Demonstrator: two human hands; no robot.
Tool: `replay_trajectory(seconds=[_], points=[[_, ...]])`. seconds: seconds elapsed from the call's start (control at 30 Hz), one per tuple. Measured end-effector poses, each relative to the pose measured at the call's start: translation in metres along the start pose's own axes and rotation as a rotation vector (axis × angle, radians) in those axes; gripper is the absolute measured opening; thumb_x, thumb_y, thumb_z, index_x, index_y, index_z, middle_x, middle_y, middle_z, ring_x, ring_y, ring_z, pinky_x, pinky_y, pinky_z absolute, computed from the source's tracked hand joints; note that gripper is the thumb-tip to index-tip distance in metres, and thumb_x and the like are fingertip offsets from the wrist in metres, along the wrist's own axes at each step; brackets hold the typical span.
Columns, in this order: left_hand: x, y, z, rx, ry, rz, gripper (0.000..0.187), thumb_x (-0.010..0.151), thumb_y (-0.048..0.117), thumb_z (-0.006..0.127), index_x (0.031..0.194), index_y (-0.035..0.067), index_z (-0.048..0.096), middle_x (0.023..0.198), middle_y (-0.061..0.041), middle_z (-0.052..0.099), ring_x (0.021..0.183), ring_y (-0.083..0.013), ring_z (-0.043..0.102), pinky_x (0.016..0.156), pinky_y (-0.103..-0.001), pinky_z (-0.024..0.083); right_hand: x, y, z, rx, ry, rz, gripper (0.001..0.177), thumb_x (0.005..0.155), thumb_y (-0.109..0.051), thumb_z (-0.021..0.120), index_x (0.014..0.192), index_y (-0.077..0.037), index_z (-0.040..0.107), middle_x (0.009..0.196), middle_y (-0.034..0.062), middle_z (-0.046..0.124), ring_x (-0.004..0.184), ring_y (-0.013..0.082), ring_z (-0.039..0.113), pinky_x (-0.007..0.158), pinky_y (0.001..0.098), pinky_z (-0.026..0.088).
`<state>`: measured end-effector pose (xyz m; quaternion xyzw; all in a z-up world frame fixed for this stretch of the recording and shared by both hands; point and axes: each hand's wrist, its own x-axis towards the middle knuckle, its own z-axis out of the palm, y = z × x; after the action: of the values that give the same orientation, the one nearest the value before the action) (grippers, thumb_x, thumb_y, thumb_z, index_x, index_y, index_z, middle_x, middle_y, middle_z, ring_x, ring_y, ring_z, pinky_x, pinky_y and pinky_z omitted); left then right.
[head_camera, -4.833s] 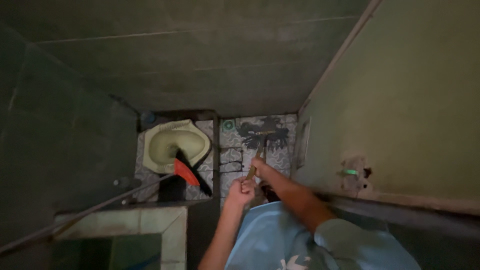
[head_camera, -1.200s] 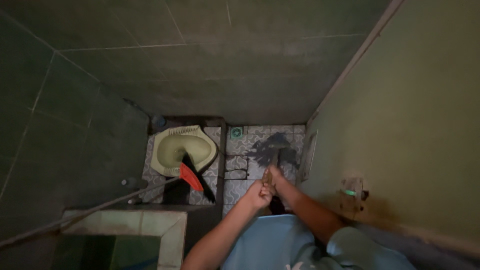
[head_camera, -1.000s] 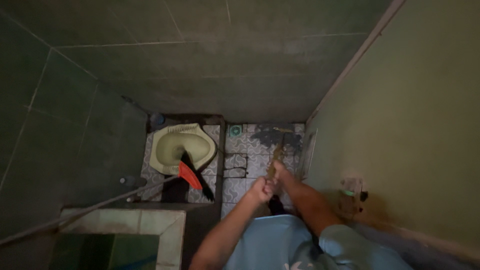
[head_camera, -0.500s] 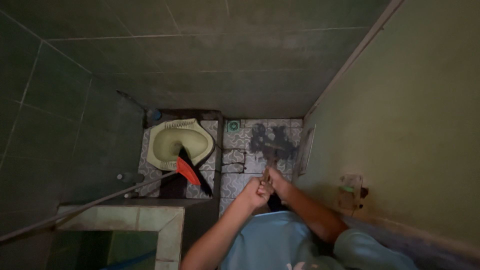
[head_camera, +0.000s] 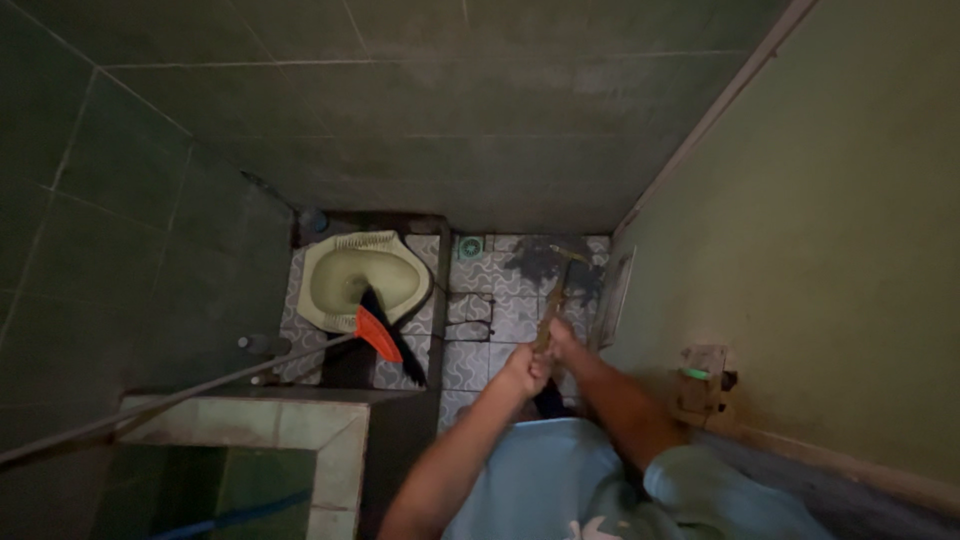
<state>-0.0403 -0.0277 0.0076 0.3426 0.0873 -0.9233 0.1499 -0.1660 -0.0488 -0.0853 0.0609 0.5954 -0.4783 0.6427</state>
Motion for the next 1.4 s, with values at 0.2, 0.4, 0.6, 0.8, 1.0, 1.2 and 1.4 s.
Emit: replay_trajectory(seconds=[0.2,0.4,0.6,0.8,1.0,1.2,1.4], points=[[0.006,-0.009,0.005,0.039,0.085,0.060,0.024,0.105,0.020,0.048,0.085,0.013,0.060,0.058,0.007,0.042,0.040,-0.0025,0.031,0.032,-0.017,0.026,-0.062,-0.036,0.010,-0.254,0.036,-0.038,0.039,0.096,-0.032,0.051,0.135,-0.034,0.050,0.105,0.0038,0.058,0.085,0.0256,0.058,0.060,0.0554,0.054],[-0.013,-0.004,-0.015,-0.210,-0.089,-0.173,0.026,0.105,0.025,0.047,0.086,0.008,0.054,0.060,0.005,0.042,0.047,-0.0046,0.037,0.036,-0.017,0.028,-0.024,0.011,-0.009,-0.116,-0.177,-0.272,0.033,0.102,-0.032,0.055,0.134,-0.027,0.059,0.101,0.0069,0.059,0.085,0.0227,0.059,0.065,0.0410,0.054],[-0.006,-0.005,-0.011,-0.205,0.015,-0.117,0.028,0.104,0.022,0.049,0.080,0.008,0.051,0.059,0.004,0.043,0.043,-0.0039,0.039,0.032,-0.016,0.028,-0.044,0.006,-0.006,-0.154,-0.152,-0.111,0.032,0.102,-0.030,0.052,0.132,-0.026,0.060,0.098,0.0078,0.060,0.081,0.0237,0.060,0.063,0.0415,0.054],[-0.004,0.025,-0.004,-0.305,-0.118,-0.209,0.025,0.102,0.020,0.043,0.088,0.000,0.050,0.060,0.005,0.042,0.044,-0.0047,0.038,0.036,-0.018,0.031,-0.037,-0.003,0.016,-0.171,-0.107,-0.108,0.031,0.102,-0.027,0.049,0.130,-0.025,0.061,0.095,0.0088,0.060,0.078,0.0246,0.060,0.060,0.0420,0.054],[0.000,0.021,-0.001,-0.108,-0.065,0.088,0.022,0.105,0.013,0.041,0.089,0.010,0.056,0.059,0.005,0.043,0.040,-0.0030,0.035,0.032,-0.018,0.029,-0.026,-0.026,0.024,-0.193,-0.075,-0.141,0.030,0.102,-0.024,0.046,0.127,-0.023,0.062,0.092,0.0098,0.061,0.074,0.0256,0.061,0.058,0.0425,0.054],[-0.006,-0.010,-0.011,-0.122,-0.045,-0.034,0.026,0.103,0.024,0.047,0.086,0.009,0.058,0.056,0.007,0.041,0.038,-0.0025,0.035,0.031,-0.017,0.028,-0.076,-0.030,0.023,-0.321,-0.064,-0.130,0.031,0.102,-0.021,0.043,0.125,-0.022,0.063,0.089,0.0107,0.061,0.071,0.0266,0.061,0.056,0.0430,0.053],[-0.012,-0.008,-0.020,-0.291,-0.016,-0.059,0.026,0.103,0.020,0.047,0.084,0.005,0.053,0.057,0.006,0.042,0.042,-0.0038,0.037,0.033,-0.018,0.029,-0.096,-0.022,0.025,-0.232,-0.107,-0.047,0.024,0.102,-0.028,0.048,0.120,-0.020,0.062,0.081,0.0109,0.060,0.063,0.0258,0.060,0.052,0.0392,0.052]])
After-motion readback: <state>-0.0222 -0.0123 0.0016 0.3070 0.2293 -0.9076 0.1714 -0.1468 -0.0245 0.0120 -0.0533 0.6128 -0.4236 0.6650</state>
